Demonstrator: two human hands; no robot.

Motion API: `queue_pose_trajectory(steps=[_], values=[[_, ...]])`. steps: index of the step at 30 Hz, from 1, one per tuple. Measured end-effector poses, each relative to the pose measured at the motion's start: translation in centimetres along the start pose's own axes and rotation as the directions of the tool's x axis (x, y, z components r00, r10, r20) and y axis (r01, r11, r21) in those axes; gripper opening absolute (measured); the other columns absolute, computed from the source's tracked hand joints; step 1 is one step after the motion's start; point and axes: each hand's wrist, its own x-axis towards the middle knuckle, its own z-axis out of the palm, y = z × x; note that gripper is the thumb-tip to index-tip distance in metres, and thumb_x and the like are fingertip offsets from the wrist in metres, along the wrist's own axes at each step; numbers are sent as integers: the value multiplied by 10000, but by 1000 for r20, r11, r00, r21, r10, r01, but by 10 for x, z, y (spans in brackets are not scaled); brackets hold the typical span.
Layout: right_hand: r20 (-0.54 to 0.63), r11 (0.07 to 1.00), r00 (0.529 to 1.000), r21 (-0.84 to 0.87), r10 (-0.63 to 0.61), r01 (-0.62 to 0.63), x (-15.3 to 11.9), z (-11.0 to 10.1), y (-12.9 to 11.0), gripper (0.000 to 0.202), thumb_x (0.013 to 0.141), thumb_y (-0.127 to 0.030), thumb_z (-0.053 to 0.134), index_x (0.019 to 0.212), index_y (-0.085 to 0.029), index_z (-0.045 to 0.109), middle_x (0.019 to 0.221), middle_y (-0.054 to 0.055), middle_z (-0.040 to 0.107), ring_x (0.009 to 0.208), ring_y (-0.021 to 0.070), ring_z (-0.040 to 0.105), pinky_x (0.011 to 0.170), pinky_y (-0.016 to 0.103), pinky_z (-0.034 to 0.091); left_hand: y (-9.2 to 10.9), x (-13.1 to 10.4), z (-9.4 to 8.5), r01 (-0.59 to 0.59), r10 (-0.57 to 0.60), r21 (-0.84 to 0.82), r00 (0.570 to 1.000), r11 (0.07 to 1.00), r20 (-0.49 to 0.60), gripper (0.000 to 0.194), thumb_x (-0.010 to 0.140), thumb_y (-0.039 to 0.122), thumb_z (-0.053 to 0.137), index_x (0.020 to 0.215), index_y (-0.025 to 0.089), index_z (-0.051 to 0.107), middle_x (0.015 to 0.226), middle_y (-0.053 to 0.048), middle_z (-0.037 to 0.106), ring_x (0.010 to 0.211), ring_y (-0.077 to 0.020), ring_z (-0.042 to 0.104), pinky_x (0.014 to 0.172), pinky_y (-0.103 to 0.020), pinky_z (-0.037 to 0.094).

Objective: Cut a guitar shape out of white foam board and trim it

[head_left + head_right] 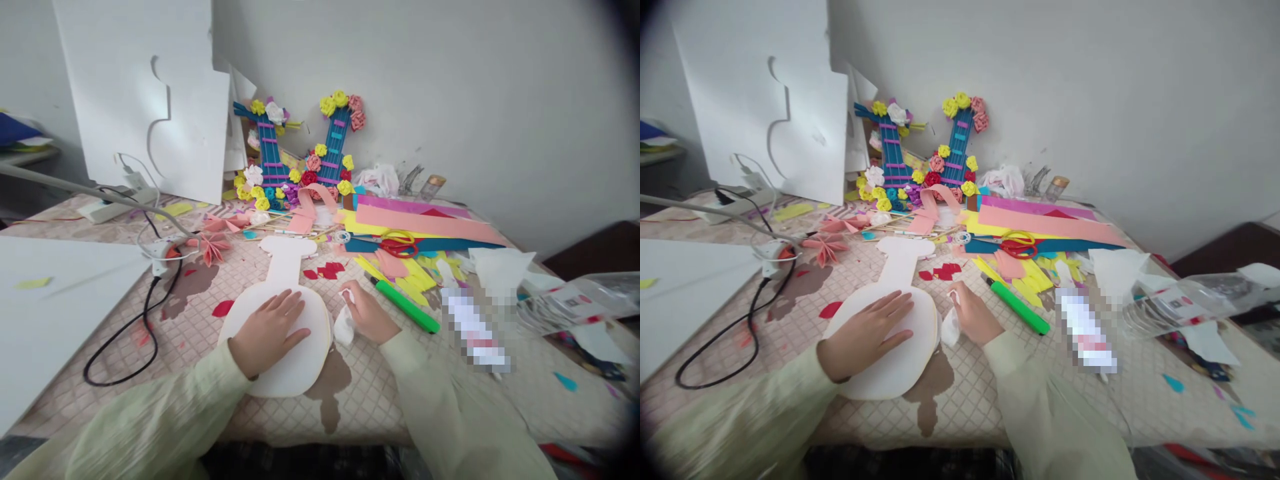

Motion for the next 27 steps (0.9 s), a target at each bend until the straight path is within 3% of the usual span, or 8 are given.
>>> queue_pose_trajectory(steps=[5, 8, 13, 18, 23, 27], values=[[-24, 999, 999, -9, -36, 36, 19, 0, -6, 188, 888, -258, 290, 935, -183, 456, 870, 79, 535, 844, 206, 512, 777, 351, 400, -3, 0, 8, -31, 28, -70, 999, 997, -44, 393, 839, 402, 423, 1142, 185, 547, 1294, -124, 474, 1210, -293, 387, 992, -465, 280], [-10, 995, 995, 8, -95, 95, 40, 5, -4, 181, 867, -209, 337, 882, -167, 513, 860, 78, 553, 849, 195, 525, 784, 344, 407, -2, -1, 12, -38, 37, -13, 998, 999, -59, 403, 842, 401, 421, 1140, 158, 543, 1287, -136, 478, 1205, -300, 391, 990, -467, 286], [26, 983, 984, 55, -177, 176, 76, 13, 4, 124, 781, -122, 494, 806, -156, 611, 848, 53, 638, 842, 159, 575, 795, 289, 431, 2, -1, 9, -33, 34, 110, 999, 993, -10, 441, 856, 378, 404, 1150, 70, 521, 1291, -178, 461, 1205, -299, 388, 992, -461, 307], [-2, 987, 989, 51, -151, 151, 102, 29, 9, 175, 735, -99, 557, 872, -155, 650, 878, 55, 674, 852, 170, 605, 799, 301, 447, 3, -1, 7, -50, 36, 193, 996, 980, 78, 565, 850, 465, 364, 1208, 41, 472, 1328, -191, 409, 1232, -310, 346, 1005, -457, 299], [-27, 984, 984, 12, -176, 176, 118, 46, 12, 122, 745, -99, 570, 778, -147, 677, 838, 57, 649, 796, 152, 586, 769, 284, 443, 1, -1, 5, -61, 32, 238, 992, 969, 125, 613, 850, 513, 308, 1233, 56, 449, 1352, -174, 380, 1242, -300, 332, 1007, -448, 301], [-21, 974, 975, -47, -223, 222, 120, 48, 12, 137, 749, -85, 562, 727, -141, 684, 788, 56, 626, 773, 156, 552, 763, 296, 419, 0, -1, 4, -62, 33, 226, 991, 972, 130, 612, 853, 517, 287, 1235, 68, 452, 1359, -161, 376, 1246, -288, 329, 1013, -433, 294]])
